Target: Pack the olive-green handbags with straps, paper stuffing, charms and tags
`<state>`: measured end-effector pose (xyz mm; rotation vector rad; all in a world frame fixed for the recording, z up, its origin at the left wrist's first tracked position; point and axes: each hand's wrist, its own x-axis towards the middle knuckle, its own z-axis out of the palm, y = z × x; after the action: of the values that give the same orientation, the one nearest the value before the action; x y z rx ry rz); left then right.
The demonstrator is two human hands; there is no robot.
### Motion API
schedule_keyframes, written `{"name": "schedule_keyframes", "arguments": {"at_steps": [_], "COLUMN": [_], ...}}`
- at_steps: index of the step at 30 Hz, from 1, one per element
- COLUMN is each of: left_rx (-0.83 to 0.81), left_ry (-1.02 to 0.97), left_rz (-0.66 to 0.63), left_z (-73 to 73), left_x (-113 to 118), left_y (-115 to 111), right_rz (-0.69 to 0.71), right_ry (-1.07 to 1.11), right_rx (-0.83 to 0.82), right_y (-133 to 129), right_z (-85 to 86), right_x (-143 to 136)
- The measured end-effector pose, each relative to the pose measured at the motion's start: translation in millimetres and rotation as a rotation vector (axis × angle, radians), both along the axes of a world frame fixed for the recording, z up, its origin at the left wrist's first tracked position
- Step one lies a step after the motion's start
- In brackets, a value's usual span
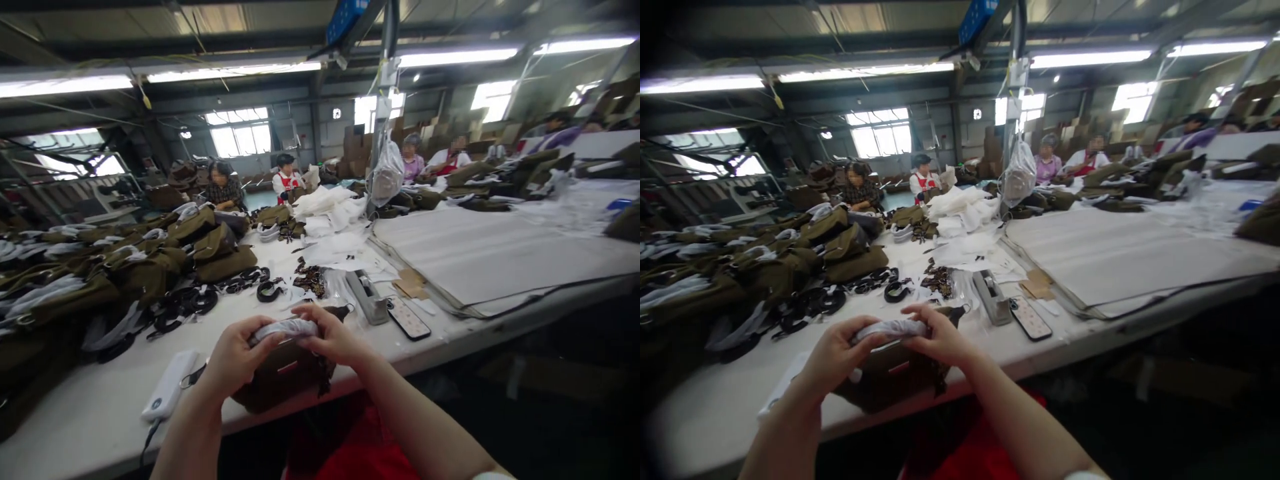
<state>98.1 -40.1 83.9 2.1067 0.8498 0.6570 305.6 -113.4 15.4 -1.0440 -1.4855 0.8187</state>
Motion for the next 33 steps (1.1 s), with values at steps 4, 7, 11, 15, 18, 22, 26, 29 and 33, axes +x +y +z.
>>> {"name": "schedule_keyframes", "arguments": {"at_steps": [4, 7, 11, 15, 18, 22, 26, 29, 33], "left_rx": [-0.064, 0.070, 0.180, 0.207, 0.239, 0.262, 0.301, 0.322, 0.300], "left_ry": [-0.322, -0.615, -0.570, -0.444, -0.420, -0.404, -0.409, -0.422, -0.488], "left_rz": [0.355, 0.694, 0.708, 0.554, 0.522, 0.475, 0.441, 0.427, 0.473], "left_z": [-5.2, -11.5, -22.0, -31.3, -33.7, -33.8, -36.4, -36.5, -24.3], "left_x": [4.7, 6.3, 12.8, 20.5, 20.5, 15.7, 11.3, 9.5, 10.5], "left_y": [10.5, 24.2, 31.4, 21.4, 11.7, 4.5, 1.1, -0.1, 2.6], "right_rz": [-0.301, -0.522, -0.629, -0.716, -0.765, -0.749, -0.728, -0.741, -0.802], "right_ry": [-0.154, -0.142, -0.215, -0.499, -0.696, -0.824, -0.918, -0.934, -0.883], "right_rx": [0.149, 0.249, 0.215, -0.083, -0.302, -0.448, -0.652, -0.729, -0.644], "right_y": [-6.3, -14.2, -19.3, -4.4, 24.7, 79.1, 121.1, 131.3, 125.6], "right_z": [0.4, -7.3, -35.5, -67.5, -75.8, -69.6, -70.0, -74.5, -67.5], "right_x": [-1.4, 3.4, 20.3, 58.2, 97.4, 139.1, 152.6, 148.7, 141.0]}}
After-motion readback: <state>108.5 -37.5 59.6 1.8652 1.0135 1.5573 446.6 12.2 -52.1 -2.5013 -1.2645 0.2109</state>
